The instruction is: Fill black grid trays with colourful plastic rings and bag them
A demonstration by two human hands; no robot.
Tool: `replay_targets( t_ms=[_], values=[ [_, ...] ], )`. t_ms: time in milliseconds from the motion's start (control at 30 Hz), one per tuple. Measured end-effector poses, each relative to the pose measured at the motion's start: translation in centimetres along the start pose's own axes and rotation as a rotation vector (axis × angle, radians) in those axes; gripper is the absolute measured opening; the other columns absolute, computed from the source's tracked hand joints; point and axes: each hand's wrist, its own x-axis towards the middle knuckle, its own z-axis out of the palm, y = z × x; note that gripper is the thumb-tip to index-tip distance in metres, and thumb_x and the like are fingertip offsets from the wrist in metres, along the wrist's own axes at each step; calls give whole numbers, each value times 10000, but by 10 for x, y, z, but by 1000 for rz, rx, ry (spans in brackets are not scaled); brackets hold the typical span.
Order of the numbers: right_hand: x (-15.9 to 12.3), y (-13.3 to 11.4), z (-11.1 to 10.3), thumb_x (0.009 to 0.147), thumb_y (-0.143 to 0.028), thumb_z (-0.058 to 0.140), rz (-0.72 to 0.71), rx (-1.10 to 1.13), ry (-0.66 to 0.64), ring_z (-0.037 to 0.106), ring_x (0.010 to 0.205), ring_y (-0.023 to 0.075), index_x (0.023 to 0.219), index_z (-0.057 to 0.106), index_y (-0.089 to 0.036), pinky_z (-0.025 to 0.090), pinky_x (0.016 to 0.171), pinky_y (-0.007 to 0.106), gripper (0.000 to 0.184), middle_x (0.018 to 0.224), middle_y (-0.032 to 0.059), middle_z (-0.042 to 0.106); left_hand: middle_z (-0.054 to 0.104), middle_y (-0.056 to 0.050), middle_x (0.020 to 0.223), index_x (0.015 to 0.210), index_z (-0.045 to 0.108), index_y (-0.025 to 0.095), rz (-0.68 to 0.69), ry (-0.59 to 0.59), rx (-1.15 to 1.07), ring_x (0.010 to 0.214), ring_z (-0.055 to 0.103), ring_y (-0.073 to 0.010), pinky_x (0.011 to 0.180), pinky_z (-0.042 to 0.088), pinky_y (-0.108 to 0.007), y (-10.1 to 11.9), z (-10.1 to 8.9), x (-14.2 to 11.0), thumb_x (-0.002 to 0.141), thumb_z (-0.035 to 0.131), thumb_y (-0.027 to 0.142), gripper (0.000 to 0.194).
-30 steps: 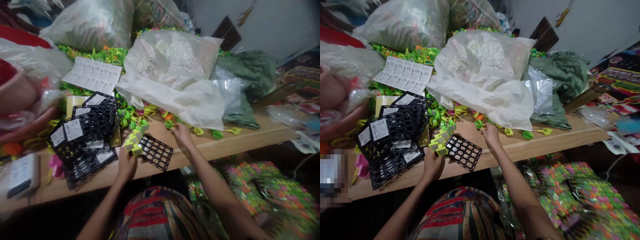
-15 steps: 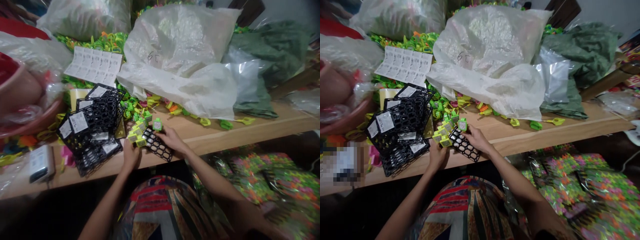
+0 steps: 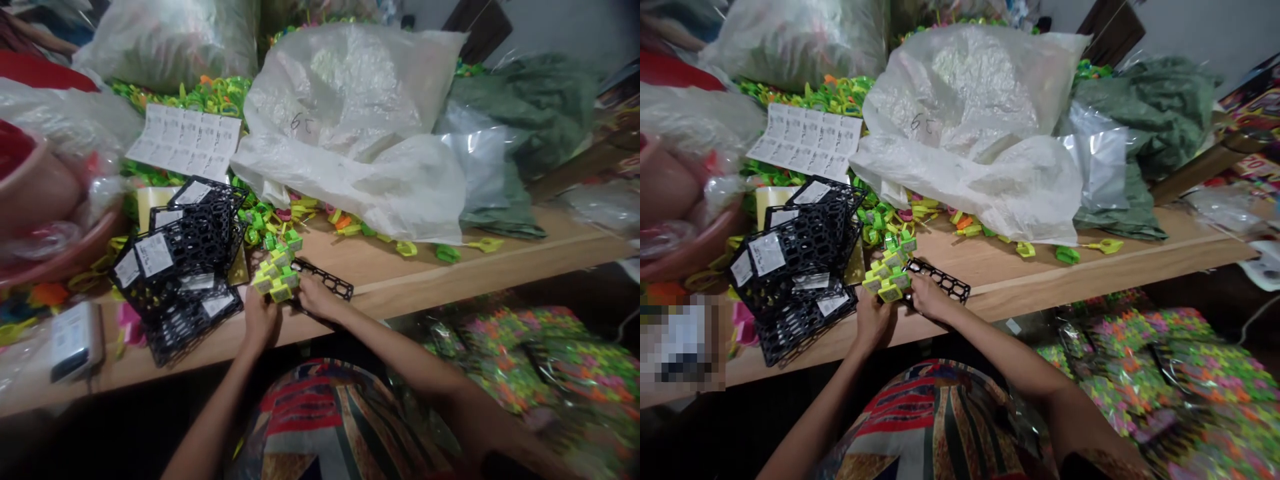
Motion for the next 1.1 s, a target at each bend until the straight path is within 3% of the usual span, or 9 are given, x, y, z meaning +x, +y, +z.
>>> replay_targets(
  t_ms=[133,267,367,500,633,733,833,933,1100],
  values=[
    [14,5,-43,879,-112,567,-20,108,-37,660,917,197,1048,708,-182,503,860,286,230,986,43,720,706,-114,1067,1019,689,190,19,16,-34,1032,626,-308,901,525,-446,2,-1,1,807,557,247,256],
    [27,28,-91,958,-228,570,246,-192,393,654,880,219,1111,713,-181,492,834,313,215,963,87,727,707,-132,1094,1050,699,184,29,31,-57,1055,631,-330,921,529,-474,2,0,2,804,572,265,289],
    [21,48,-105,961,-279,603,413,-405,463,646,876,229,1092,715,-194,476,809,308,192,968,108,724,712,-121,1086,1044,706,200,29,32,-63,1042,638,-327,911,535,-464,3,-1,3,810,577,278,278],
    [-9,61,-98,977,-396,581,427,-431,446,638,888,229,976,711,-197,459,795,306,238,949,97,709,715,-114,1081,1024,710,205,15,34,-62,1036,643,-320,902,539,-449,3,-1,3,801,577,276,269],
    [-29,50,-83,915,-361,609,349,-218,486,627,761,205,993,625,-196,457,719,298,183,864,46,686,715,-109,1033,976,713,196,-13,20,-46,995,646,-315,876,542,-442,1,0,2,794,597,283,233],
    [-25,30,-70,853,-367,682,345,50,466,643,718,192,1055,548,-200,479,687,292,295,837,11,690,714,-106,1030,986,712,190,-35,5,-28,999,648,-312,878,541,-436,0,0,1,796,601,282,238],
    [-10,12,-54,813,-302,730,306,323,384,694,907,198,1201,530,-202,531,805,311,448,1028,39,736,710,-107,1101,1050,704,192,-46,-5,-14,1062,640,-311,922,531,-436,1,0,1,814,599,294,278],
    [3,4,-39,834,-250,692,269,474,277,679,1054,196,1172,631,-189,524,945,328,349,1166,58,729,705,-114,1129,1072,701,194,-52,-14,-2,1102,628,-319,951,520,-445,2,0,1,825,596,300,288],
    [7,9,-19,847,-165,615,301,400,214,681,943,197,1012,687,-159,532,900,314,180,1001,48,739,699,-120,1130,1062,698,193,-42,-12,-1,1096,626,-321,958,519,-446,3,-1,1,800,605,296,297]
  ],
)
